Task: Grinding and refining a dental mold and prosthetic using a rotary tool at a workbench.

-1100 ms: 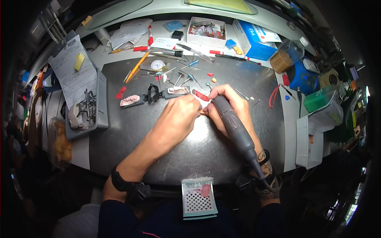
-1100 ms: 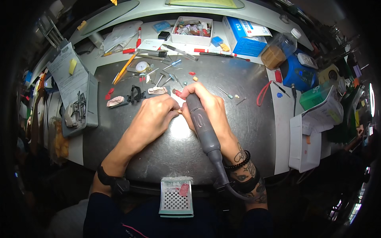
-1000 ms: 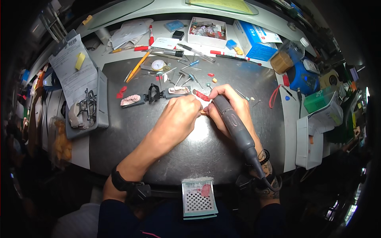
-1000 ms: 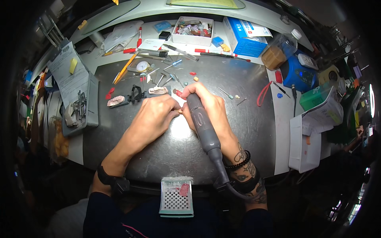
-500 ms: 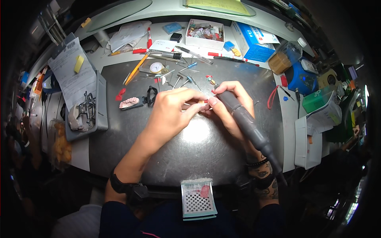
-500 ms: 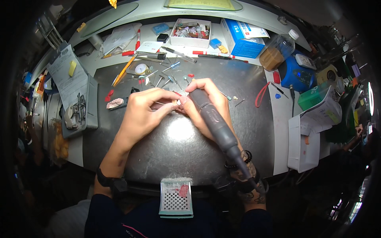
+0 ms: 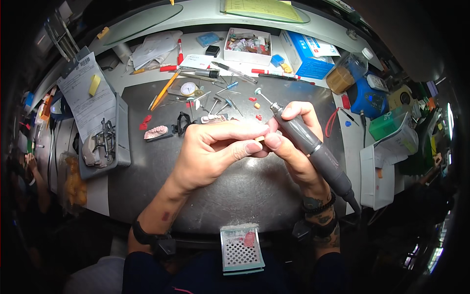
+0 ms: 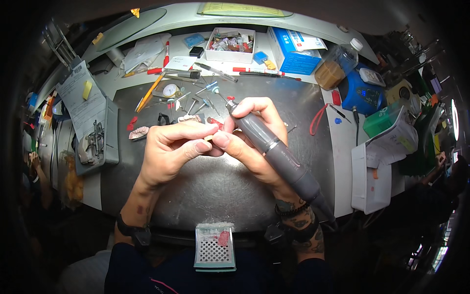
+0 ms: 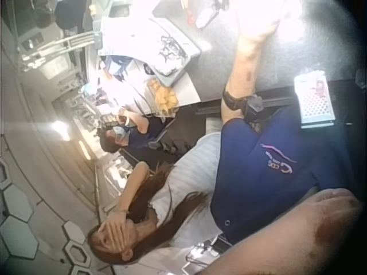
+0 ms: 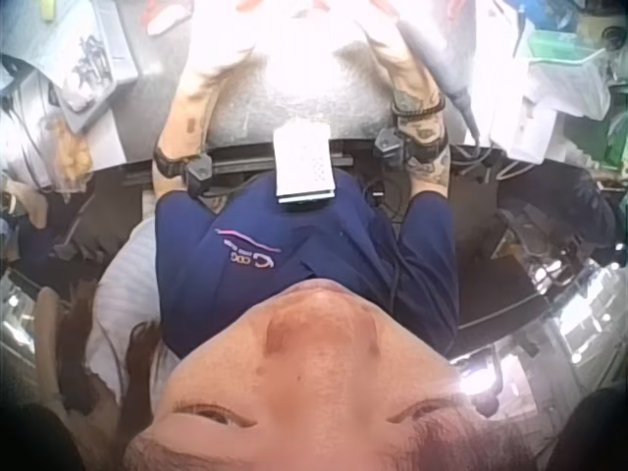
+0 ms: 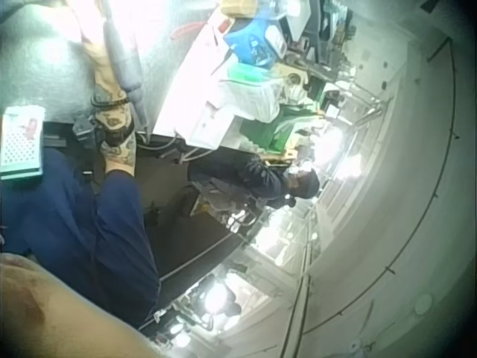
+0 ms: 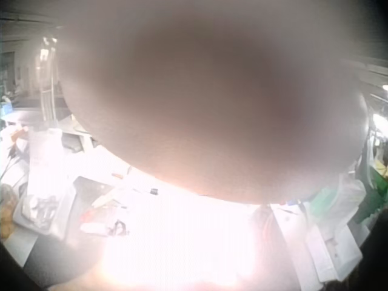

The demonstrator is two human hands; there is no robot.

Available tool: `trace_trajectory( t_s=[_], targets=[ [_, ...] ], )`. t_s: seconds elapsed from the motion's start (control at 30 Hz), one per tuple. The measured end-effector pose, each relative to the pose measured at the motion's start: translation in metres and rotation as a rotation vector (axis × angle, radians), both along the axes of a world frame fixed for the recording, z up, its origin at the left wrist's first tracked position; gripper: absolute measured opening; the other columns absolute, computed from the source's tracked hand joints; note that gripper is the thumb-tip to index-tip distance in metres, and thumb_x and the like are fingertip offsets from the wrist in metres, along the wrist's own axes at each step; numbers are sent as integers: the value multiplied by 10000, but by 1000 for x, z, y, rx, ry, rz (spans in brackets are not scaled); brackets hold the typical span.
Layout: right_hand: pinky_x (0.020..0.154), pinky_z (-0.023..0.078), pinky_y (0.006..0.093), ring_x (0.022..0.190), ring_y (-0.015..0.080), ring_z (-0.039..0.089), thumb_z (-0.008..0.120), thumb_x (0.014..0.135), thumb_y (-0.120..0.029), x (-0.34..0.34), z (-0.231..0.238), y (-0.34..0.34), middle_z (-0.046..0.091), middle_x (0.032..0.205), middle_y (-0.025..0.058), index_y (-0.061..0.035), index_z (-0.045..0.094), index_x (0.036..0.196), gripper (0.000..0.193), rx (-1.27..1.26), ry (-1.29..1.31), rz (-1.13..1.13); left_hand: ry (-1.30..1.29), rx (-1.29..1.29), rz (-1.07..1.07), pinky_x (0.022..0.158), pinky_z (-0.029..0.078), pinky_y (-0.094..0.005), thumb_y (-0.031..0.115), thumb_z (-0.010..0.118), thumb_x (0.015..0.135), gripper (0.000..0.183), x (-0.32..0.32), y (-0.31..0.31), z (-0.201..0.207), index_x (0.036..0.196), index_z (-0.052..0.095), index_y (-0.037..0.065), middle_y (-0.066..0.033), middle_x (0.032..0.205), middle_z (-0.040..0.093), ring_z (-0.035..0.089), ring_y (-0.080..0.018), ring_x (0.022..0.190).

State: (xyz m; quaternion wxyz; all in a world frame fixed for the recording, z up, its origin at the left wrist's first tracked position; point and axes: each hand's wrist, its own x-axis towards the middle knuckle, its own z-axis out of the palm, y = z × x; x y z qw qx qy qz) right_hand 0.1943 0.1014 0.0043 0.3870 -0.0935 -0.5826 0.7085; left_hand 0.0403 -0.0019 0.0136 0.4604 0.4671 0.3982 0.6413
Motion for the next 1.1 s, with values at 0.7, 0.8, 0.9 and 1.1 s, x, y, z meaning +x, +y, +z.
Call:
trace_trajectory(
  t_s=[0.7,0.8,0.9,1.1],
  targets=[
    [916,498,556,1087,421,578,467,898,-252,9,-14,13,513,715,108,-55,479,989,217,-383,312,320,-53,136,93,746,611,-381,-57,616,855,112,4,-1,1,955,593,-103,-237,938,640,692,-313,868],
    [919,498,543,1012,388,612,469,893,-248,9,-18,15,515,707,107,-56,478,978,210,-393,305,339,-36,145,98,740,612,-385,-60,619,852,111,4,-2,1,951,594,-103,-243,922,649,693,-314,860],
    [917,499,526,955,352,632,473,889,-246,10,-17,16,519,702,102,-63,481,968,200,-377,290,345,-86,137,56,783,603,-340,-103,625,836,123,2,-3,2,958,617,-122,-224,965,655,688,-280,885],
    [901,506,507,885,305,640,477,888,-248,7,-13,10,525,706,99,-73,484,955,187,-380,309,317,-12,148,103,739,615,-401,-80,621,840,106,4,-3,1,940,594,-103,-249,917,656,694,-326,852]
  ],
)
